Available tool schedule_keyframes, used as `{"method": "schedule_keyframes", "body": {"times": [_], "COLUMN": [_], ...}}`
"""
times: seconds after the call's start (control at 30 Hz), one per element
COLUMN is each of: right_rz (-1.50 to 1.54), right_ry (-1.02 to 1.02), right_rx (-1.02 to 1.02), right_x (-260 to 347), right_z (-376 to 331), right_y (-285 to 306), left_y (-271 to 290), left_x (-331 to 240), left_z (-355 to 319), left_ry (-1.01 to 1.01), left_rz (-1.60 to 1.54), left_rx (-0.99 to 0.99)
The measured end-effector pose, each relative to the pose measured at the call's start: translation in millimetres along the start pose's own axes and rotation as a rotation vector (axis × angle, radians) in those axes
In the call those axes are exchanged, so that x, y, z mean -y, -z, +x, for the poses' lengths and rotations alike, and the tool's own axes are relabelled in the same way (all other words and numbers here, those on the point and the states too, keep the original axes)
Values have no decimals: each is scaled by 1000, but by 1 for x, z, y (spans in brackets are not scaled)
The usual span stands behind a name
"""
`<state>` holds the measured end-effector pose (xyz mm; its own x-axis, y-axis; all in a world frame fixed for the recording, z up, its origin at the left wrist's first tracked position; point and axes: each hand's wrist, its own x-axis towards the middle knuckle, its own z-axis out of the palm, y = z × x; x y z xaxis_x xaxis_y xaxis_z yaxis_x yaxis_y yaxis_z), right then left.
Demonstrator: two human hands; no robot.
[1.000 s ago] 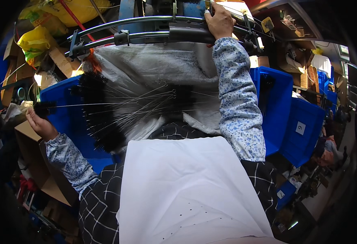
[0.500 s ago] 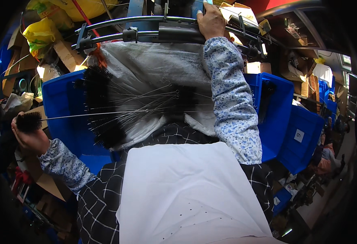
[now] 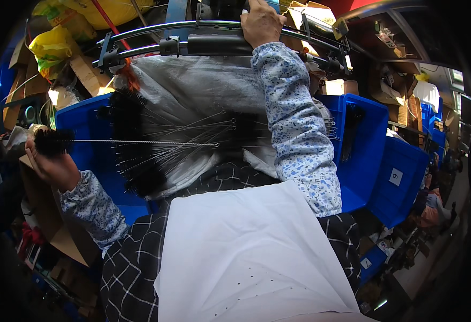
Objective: The person uses a handheld hair dryer to blow air onto a bundle of black wire brushes held in their left hand. They then place the brushes into a metal cleaning machine and operate a lever to process them. The person repeats this cycle of heating and machine cleaning for the brushes throughout the clip.
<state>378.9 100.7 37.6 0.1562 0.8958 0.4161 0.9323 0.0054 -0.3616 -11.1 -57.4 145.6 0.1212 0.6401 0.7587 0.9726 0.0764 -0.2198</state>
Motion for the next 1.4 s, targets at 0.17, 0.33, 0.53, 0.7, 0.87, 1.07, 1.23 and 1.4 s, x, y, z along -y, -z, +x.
{"method": "schedule_keyframes", "body": {"times": [0.17,0.33,0.53,0.7,0.87,1.07,1.23,1.4], "right_rz": [10,286,-236,372,453,1009,232,-19], "right_ry": [9,60,172,-102,338,168,70,131], "right_rx": [30,-57,145,687,825,943,43,-110], "right_x": [-49,-94,-160,-129,-83,45,-27,-55], "right_z": [1,12,43,2,-51,-104,-43,-3], "right_y": [7,24,20,122,144,100,50,20], "left_y": [-2,-14,-17,-13,-19,2,-20,-59], "left_x": [1,-13,-71,-85,-139,-172,-63,-14], "left_z": [-4,-1,23,26,27,-3,-20,-83], "left_ry": [90,447,794,878,662,475,367,359], "left_rz": [-107,-753,-1686,-1761,-1973,-1863,-922,-762], "left_rx": [-21,22,167,322,660,906,1172,1082]}}
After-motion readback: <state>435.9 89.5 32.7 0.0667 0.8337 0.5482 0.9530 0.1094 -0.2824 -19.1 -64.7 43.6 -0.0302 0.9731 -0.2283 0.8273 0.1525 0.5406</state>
